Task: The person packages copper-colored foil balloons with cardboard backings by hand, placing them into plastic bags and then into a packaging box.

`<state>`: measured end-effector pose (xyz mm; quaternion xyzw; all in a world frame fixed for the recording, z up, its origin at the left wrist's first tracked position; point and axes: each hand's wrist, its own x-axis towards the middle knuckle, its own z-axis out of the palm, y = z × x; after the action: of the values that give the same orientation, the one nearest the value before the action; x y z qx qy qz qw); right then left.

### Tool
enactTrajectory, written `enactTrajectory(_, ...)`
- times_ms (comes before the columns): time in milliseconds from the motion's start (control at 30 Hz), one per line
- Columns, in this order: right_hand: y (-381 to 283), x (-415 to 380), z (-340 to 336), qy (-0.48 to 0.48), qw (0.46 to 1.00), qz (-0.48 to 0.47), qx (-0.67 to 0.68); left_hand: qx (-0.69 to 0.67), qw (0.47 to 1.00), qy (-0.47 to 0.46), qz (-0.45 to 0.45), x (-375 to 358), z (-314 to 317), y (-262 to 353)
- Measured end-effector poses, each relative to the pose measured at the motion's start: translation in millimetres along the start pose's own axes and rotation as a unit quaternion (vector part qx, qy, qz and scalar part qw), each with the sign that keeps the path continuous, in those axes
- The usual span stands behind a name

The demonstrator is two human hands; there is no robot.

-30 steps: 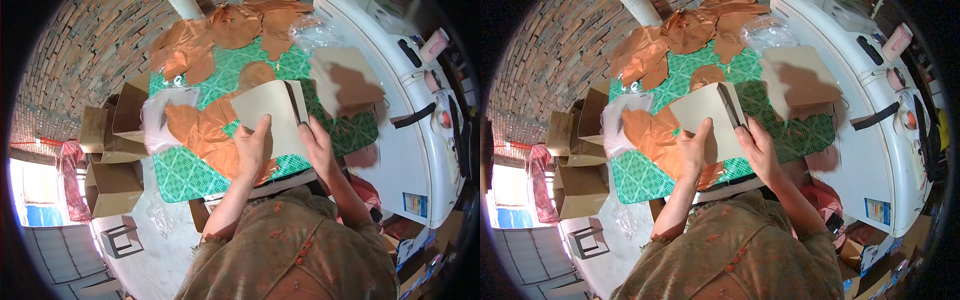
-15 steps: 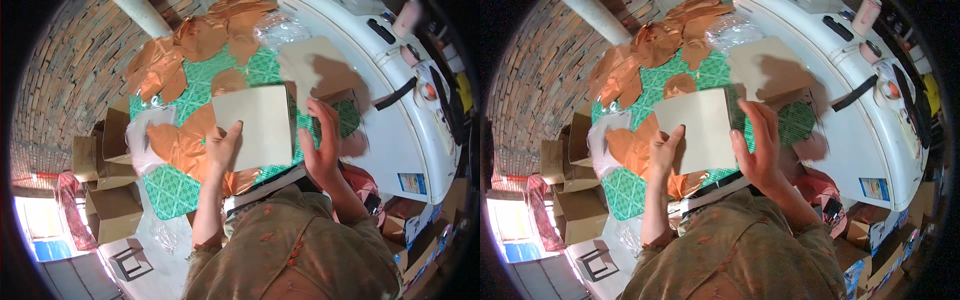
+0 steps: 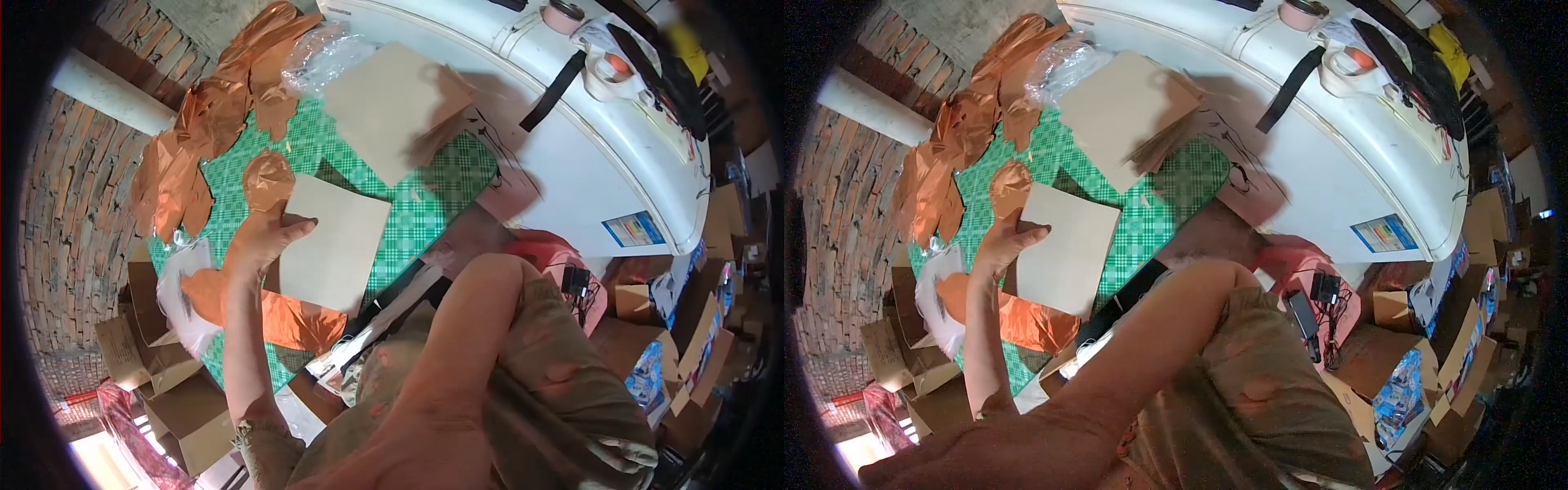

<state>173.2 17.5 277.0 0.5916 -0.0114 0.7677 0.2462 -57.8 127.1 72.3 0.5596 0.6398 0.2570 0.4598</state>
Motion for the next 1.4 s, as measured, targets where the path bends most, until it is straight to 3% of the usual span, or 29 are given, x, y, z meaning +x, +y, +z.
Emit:
enactTrajectory(67,-38.8,11.9,17.6,0.111,0.978,0.168,0.054,0.154,0.987,0.034,0.0,-2.9,3.5,16.4)
enactTrajectory(100,-41.5,9.9,17.9,0.132,0.969,0.205,0.043,0.229,0.972,0.048,0.002,-2.0,7.1,24.1)
enactTrajectory(133,-44.4,8.0,18.2,0.153,0.958,0.242,0.035,0.285,0.949,0.111,0.075,4.5,11.3,17.5)
enactTrajectory(200,-23.8,-15.2,13.1,0.125,0.979,0.151,-0.051,0.384,0.866,0.237,0.215,16.7,19.5,-2.3)
enactTrajectory(267,-11.1,-27.8,17.3,0.128,0.976,-0.041,-0.174,0.283,0.914,0.203,0.208,10.6,37.5,50.2)
enactTrajectory(333,-34.6,-34.0,18.3,0.164,0.94,-0.024,-0.298,0.226,0.927,0.19,0.233,11.6,52.1,80.0)
enactTrajectory(367,-77.6,-41.1,11.8,0.194,0.91,0.114,-0.347,0.181,0.944,0.183,0.206,22.3,60.0,78.5)
enactTrajectory(400,-104.0,-52.1,9.2,0.216,0.807,0.133,-0.533,0.081,0.966,0.169,0.178,31.4,68.3,83.7)
enactTrajectory(433,-130.4,-63.2,6.6,0.227,0.625,0.179,-0.725,0.005,0.978,0.146,0.149,46.0,72.0,76.1)
enactTrajectory(467,-156.9,-74.3,3.9,0.238,0.451,0.226,-0.83,-0.072,0.983,0.121,0.119,60.0,75.6,66.3)
enactTrajectory(500,-184.4,-88.7,-8.5,0.156,0.229,0.121,-0.953,-0.118,0.985,0.091,0.084,70.4,79.0,63.9)
enactTrajectory(533,-218.1,-99.0,-12.3,0.152,0.085,0.096,-0.98,-0.164,0.983,0.059,0.051,76.8,81.6,65.3)
enactTrajectory(600,-284.5,-120.6,-7.6,0.137,-0.135,0.096,-0.977,-0.169,0.984,0.04,0.036,81.7,85.9,70.0)
enactTrajectory(667,-332.2,-144.5,-0.6,0.168,-0.21,0.083,-0.96,-0.158,0.987,0.022,0.03,90.4,93.8,65.8)
enactTrajectory(767,-356.4,-160.0,-0.2,0.244,-0.204,0.125,-0.94,-0.159,0.986,0.031,0.031,91.1,100.0,70.3)
enactTrajectory(867,-363.5,-163.4,-8.4,0.296,-0.155,0.124,-0.934,-0.164,0.985,0.03,0.034,90.2,101.0,70.4)
enactTrajectory(1067,-356.5,-155.4,-8.8,0.262,-0.146,0.076,-0.951,-0.165,0.985,0.018,0.038,93.2,102.3,65.8)
enactTrajectory(1167,-352.5,-150.4,-7.2,0.29,-0.093,0.056,-0.951,-0.181,0.983,0.01,0.028,93.4,103.4,63.5)
enactTrajectory(1400,-374.7,-162.0,-10.7,0.342,-0.068,0.083,-0.933,-0.226,0.974,0.014,0.023,88.5,106.2,69.2)
